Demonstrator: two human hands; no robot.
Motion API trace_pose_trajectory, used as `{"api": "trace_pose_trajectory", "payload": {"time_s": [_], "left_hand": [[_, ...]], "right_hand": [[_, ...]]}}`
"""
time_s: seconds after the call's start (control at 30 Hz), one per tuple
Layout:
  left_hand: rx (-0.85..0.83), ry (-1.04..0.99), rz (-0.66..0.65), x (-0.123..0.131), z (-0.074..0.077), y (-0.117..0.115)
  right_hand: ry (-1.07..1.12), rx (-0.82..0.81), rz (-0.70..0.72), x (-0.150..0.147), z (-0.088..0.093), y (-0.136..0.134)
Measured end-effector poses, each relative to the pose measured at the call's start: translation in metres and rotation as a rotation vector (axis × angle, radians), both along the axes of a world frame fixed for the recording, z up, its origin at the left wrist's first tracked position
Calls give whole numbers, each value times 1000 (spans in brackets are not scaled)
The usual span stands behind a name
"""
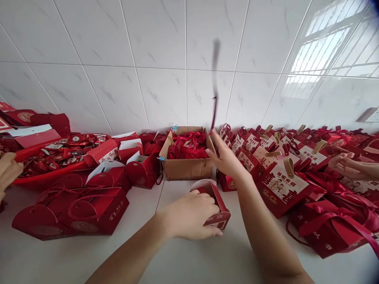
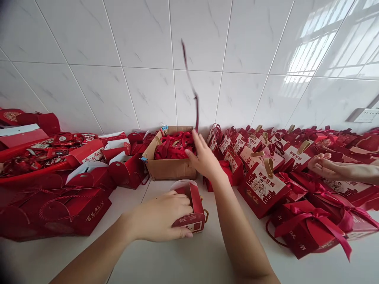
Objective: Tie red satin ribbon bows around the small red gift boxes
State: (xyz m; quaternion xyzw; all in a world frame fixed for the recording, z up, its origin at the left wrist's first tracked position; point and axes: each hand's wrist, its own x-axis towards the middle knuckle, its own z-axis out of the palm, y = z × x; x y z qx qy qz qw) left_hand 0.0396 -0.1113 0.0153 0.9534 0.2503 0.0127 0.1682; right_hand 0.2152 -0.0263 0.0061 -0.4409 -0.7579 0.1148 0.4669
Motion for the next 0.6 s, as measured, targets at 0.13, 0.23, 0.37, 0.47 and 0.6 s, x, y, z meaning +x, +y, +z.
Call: {"api": "trace_pose_trajectory", "payload": {"time_s": [0.13,0.23,0.37,0.47,0.6], "left_hand": [[-26,47,-27,0,1,3],[-24,69,-30,0,1,3],[-27,72,-18,0,2,1],[-14,77,-18,1,2,0],[-1,88,-28,2,1,1]], "right_hand": [[-351,-205,-41,-7,-23,18],[-434,-184,-124,-13,-29,23],[-484,-134,-223,-25,-29,26],[-495,-190,-298,-32,-29,31],[-512,-266,-351,-37,-28,39]]}}
